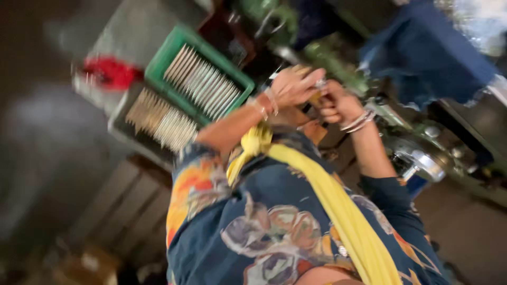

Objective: The person operates a metal turning machine, repeatedly inserting cylindrical metal rods into the chuck, tightening the chuck, and running the machine to machine the rods. After each cycle, the person removes the machined rod and places it into a green tray.

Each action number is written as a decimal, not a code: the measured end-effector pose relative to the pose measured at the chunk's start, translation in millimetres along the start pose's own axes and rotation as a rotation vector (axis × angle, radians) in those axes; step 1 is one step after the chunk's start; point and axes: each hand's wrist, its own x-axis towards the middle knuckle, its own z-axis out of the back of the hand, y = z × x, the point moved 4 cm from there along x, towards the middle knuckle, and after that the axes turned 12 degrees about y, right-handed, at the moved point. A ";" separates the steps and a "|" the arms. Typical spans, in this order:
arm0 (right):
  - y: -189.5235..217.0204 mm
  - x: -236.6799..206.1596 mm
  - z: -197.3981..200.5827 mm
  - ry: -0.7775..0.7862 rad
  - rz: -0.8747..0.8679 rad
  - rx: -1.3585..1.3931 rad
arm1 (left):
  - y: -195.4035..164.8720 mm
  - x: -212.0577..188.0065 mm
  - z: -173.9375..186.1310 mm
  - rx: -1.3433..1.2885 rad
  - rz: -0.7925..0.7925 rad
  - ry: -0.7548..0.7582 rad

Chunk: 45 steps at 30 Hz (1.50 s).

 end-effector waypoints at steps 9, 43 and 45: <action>28.7 44.8 7.2 -0.590 1.065 -0.989 | 13.8 32.9 -29.2 -0.476 0.709 -0.362; -71.5 7.9 156.1 -0.486 0.674 0.272 | 48.1 -416.7 70.0 0.083 1.813 0.074; -71.0 13.9 149.9 -0.462 0.664 0.259 | 45.5 -412.6 71.4 0.024 1.828 0.144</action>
